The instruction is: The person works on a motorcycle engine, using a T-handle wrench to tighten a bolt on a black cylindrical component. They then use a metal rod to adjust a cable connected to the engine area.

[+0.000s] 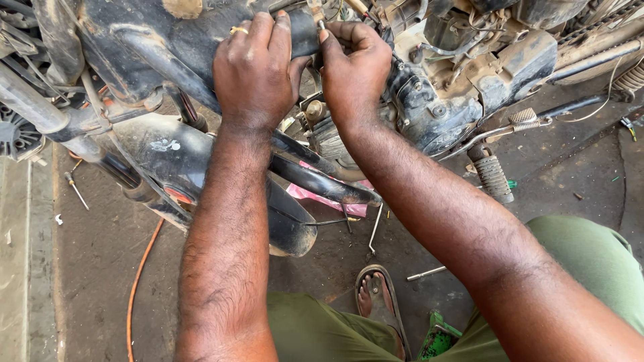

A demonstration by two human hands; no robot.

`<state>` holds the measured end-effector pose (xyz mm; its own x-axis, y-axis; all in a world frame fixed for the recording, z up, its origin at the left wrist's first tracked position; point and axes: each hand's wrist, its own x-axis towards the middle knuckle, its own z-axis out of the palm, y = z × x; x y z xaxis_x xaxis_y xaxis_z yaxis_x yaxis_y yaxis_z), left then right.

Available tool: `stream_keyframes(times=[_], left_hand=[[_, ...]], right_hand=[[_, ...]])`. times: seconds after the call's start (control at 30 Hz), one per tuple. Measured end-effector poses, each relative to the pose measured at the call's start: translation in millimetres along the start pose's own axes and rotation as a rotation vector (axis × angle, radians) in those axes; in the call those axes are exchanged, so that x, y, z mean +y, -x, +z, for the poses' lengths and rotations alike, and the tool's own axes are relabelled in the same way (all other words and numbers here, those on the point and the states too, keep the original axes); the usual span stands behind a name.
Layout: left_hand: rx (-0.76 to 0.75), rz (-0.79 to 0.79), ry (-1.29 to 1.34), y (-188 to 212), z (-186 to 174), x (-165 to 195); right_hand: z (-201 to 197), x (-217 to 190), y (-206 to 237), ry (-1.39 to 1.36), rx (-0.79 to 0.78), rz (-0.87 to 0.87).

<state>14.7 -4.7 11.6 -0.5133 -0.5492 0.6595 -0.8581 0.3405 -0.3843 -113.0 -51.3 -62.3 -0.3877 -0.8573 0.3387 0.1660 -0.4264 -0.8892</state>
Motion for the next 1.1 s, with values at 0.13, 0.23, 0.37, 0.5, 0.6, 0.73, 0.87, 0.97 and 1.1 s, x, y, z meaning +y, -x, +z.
stream_keyframes(times=[0.13,0.23,0.37,0.5,0.6,0.73,0.87,0.97,1.1], left_hand=[[0.019,0.008,-0.009,1,1,-1],[0.025,0.000,-0.008,1,2,-1],[0.043,0.001,-0.018,1,1,-1],[0.032,-0.008,-0.008,0,-3,0],[0.038,-0.029,-0.009,0,-5,1],[0.063,-0.064,-0.009,1,-5,0],[0.067,-0.133,-0.022,3,-3,-2],[0.085,-0.137,-0.053,4,-1,-4],[-0.030,-0.197,-0.152,3,-1,-6]], right_hand=[[4,-2,-3,-0.013,0.020,0.007],[7,-4,-3,-0.015,0.048,0.087],[11,-3,-5,0.031,0.112,0.074],[14,-1,-8,0.220,0.127,0.045],[16,-1,-10,0.172,0.104,0.031],[16,-4,-10,0.205,0.068,0.104],[16,-7,-11,0.143,0.010,0.221],[16,-5,-11,0.051,0.028,0.203],[15,0,-10,-0.250,-0.017,0.333]])
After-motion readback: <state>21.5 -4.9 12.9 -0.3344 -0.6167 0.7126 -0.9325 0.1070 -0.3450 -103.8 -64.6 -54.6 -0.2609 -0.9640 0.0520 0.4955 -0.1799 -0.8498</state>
